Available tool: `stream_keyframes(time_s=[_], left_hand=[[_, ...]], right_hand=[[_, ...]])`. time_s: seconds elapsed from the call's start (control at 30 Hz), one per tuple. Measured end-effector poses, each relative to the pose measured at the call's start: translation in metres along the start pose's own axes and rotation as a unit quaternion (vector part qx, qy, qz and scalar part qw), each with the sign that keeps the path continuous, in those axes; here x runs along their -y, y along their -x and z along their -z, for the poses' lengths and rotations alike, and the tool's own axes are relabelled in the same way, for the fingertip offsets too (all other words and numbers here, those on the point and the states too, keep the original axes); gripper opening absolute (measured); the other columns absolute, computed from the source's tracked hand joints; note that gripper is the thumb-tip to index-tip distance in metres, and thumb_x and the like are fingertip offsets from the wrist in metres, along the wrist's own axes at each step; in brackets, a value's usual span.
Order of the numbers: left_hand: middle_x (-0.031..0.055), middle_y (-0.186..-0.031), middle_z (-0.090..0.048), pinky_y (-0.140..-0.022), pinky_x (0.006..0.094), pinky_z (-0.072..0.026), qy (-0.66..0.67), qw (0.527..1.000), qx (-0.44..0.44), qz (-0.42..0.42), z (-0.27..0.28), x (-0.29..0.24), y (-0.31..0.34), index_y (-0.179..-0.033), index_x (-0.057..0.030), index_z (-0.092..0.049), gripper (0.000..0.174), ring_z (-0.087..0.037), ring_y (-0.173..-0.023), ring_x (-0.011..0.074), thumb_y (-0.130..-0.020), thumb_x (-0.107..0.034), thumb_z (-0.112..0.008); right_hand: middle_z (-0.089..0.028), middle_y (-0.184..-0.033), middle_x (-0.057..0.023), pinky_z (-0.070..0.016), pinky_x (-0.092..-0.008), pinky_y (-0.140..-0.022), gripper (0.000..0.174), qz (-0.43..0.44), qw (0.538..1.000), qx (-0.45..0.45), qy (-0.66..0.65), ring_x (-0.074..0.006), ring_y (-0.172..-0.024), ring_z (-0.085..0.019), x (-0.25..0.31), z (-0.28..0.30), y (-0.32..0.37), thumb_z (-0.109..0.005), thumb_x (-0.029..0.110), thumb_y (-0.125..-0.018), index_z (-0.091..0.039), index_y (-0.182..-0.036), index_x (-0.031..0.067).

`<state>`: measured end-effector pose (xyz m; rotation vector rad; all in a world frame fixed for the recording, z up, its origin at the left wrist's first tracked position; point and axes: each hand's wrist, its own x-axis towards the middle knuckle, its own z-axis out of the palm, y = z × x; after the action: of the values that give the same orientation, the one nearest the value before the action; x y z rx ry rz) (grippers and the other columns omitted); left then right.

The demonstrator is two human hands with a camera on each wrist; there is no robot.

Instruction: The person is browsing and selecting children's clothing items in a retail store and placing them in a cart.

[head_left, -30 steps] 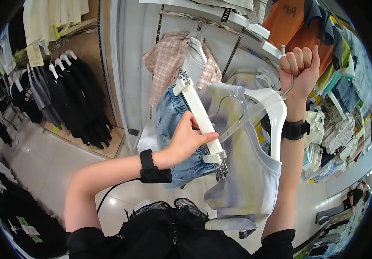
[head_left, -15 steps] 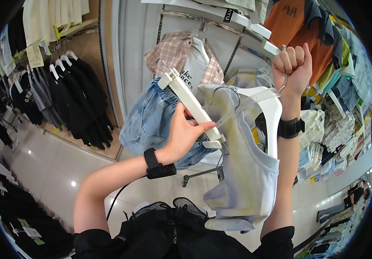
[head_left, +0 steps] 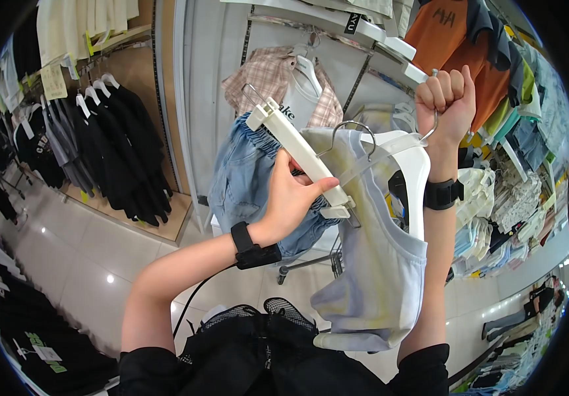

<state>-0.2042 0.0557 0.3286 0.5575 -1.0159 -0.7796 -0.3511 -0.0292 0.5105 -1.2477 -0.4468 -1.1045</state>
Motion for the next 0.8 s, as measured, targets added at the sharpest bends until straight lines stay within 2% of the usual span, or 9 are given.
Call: stream_keyframes(time_s=[0.43,0.8], left_hand=[[0.0086,-0.095,-0.042,-0.074,0.0278,-0.0515,0.014,1.0,-0.021,0.002,-0.0018,-0.0003,-0.0011,-0.103,0.0004,-0.033,0.054,-0.057,-0.086,0.019,-0.067,-0.006,-0.072],[0.0101,-0.097,-0.043,-0.072,0.0279,-0.0521,-0.026,1.0,-0.007,0.01,-0.0004,0.0041,0.0048,-0.104,0.0014,-0.033,0.052,-0.057,-0.086,0.0198,-0.068,-0.004,-0.07]], right_hand=[[-0.015,-0.045,0.0043,-0.0149,-0.024,-0.04,0.043,0.014,1.0,-0.01,-0.004,-0.0072,-0.039,-0.014,-0.0005,-0.0072,0.0025,-0.033,0.024,-0.09,-0.018,-0.051,0.0141],[-0.015,-0.045,0.0043,-0.0152,-0.0233,-0.04,0.043,0.013,1.0,-0.01,-0.013,-0.0069,-0.038,-0.014,-0.0008,-0.008,0.0032,-0.034,0.024,-0.09,-0.019,-0.051,0.0145]])
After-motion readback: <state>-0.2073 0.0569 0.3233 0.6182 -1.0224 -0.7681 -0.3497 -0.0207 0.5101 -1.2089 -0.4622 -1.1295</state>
